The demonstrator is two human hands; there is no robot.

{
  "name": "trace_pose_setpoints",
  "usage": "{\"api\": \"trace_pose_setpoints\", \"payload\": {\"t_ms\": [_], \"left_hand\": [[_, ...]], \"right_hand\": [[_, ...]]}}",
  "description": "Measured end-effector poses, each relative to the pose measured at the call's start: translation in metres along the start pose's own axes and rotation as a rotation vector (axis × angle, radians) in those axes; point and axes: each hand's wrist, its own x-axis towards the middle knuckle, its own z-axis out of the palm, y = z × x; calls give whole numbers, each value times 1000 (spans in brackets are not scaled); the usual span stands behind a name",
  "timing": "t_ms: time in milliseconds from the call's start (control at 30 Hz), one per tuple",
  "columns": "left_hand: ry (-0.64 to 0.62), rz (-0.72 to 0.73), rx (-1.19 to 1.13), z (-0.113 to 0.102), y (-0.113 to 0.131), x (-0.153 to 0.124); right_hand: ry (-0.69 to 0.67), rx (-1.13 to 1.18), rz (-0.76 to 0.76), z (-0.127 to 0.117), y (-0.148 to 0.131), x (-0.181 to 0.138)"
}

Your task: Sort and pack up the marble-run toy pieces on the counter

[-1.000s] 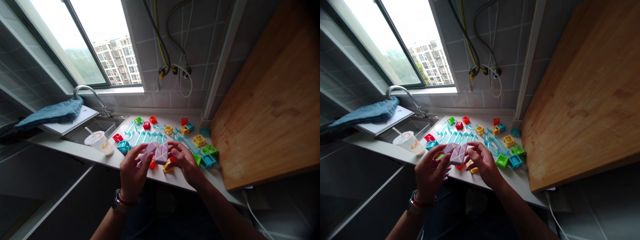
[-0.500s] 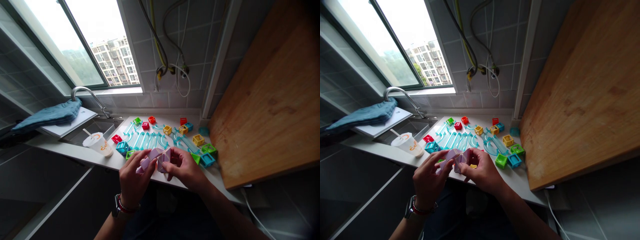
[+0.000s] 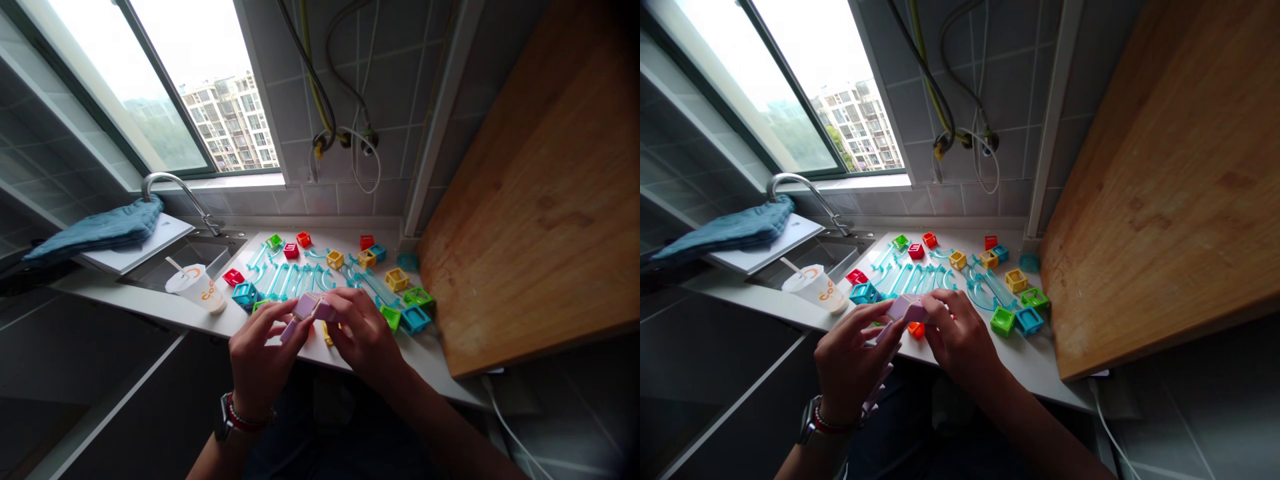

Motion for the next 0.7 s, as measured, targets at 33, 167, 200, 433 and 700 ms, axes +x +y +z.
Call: {"api": "trace_pose_setpoints", "payload": {"t_ms": [33,167,200,433,700], "left_hand": [[-11,-32,-54,0,0,-1],[-83,-84,-219,-1,-3,-3],[-92,-85,-245,-1,-4,-4],[-102,-300,-410,0,-4,3],[-246,-445,-519,-9,-15,8]], "right_hand": [[24,-8,-15,0,2,0],[119,23,-60,-2,7,2],[137,40,-63,-3,7,3],[49,433,157,-8,7,8],[-316,1091,563,-15,18,8]]}}
